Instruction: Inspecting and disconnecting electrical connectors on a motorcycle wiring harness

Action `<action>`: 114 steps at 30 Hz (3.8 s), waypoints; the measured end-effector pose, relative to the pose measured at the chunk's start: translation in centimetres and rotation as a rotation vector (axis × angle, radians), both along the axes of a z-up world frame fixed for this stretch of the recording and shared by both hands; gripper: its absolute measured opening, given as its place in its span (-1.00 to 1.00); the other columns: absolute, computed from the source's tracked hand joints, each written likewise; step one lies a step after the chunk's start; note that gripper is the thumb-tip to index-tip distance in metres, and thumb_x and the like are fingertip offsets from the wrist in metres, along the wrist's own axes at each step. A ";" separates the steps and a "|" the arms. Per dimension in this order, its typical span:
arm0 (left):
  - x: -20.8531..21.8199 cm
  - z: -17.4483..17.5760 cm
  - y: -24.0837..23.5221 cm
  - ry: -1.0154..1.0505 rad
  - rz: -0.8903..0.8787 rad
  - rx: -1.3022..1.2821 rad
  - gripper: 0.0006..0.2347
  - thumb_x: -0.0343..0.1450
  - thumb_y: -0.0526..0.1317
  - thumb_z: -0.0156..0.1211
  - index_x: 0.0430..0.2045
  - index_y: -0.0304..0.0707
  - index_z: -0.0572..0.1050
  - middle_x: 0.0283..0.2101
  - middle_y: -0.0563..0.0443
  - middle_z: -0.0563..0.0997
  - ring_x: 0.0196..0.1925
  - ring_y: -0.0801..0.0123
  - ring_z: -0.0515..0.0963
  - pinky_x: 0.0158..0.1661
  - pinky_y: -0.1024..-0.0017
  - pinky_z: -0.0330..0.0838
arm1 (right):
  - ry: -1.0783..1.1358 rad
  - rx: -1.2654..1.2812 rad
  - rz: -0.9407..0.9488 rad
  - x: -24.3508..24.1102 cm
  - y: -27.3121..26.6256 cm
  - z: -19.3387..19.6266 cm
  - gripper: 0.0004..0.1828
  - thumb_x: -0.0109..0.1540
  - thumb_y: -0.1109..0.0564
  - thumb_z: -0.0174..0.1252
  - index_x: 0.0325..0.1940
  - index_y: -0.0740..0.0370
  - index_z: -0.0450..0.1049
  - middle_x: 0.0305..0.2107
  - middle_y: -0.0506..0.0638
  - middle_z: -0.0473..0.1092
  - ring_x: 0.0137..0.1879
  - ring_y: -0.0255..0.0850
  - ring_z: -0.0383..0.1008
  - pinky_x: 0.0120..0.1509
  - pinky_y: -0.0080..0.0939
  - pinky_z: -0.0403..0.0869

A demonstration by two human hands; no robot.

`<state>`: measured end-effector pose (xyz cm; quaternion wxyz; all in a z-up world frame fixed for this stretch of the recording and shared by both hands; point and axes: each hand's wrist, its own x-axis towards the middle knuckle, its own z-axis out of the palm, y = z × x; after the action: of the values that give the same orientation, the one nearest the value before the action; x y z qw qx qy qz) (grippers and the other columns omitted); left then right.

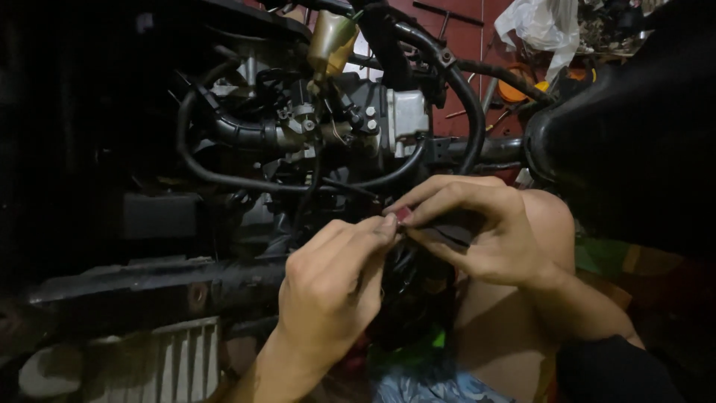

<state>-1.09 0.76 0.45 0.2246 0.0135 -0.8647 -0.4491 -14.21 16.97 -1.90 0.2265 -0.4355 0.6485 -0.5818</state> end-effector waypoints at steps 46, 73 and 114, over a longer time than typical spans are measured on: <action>-0.5 -0.1 -0.3 -0.027 -0.004 -0.038 -0.80 0.26 -0.58 0.28 -0.28 -0.54 0.54 -0.19 -0.17 0.71 -0.33 0.21 0.66 -0.31 0.42 0.56 | -0.128 -0.099 0.020 -0.9 0.7 -2.8 -0.76 0.14 0.39 0.28 -0.20 0.26 0.40 -0.04 0.25 0.56 -0.17 -0.17 0.70 -0.08 -0.36 0.73; -0.5 1.9 -0.1 -0.100 0.120 0.188 -0.71 0.25 -0.50 0.39 -0.16 -0.53 0.54 -0.21 -0.14 0.75 -0.28 0.35 0.78 -0.23 0.54 0.66 | -0.339 -0.069 -0.077 0.2 0.9 -2.0 -0.73 0.10 0.37 0.22 -0.13 0.27 0.41 -0.18 0.07 0.45 -0.14 -0.26 0.44 0.05 -0.32 0.46; 2.3 -1.6 -1.6 -0.027 0.119 -0.414 -0.63 0.37 -0.46 0.20 0.08 -0.72 0.49 -0.37 -0.08 0.47 -0.51 0.38 0.38 -0.56 0.48 0.32 | 0.122 0.187 -0.347 5.9 -2.4 -3.2 -0.47 0.00 0.27 0.37 0.05 0.48 0.52 -0.18 0.17 0.61 -0.24 -0.22 0.63 -0.11 -0.37 0.56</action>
<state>1.19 -0.82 -1.12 0.2370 0.0240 -0.9391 -0.2477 -8.34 14.55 -5.09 0.1224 -0.3286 0.7776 -0.5219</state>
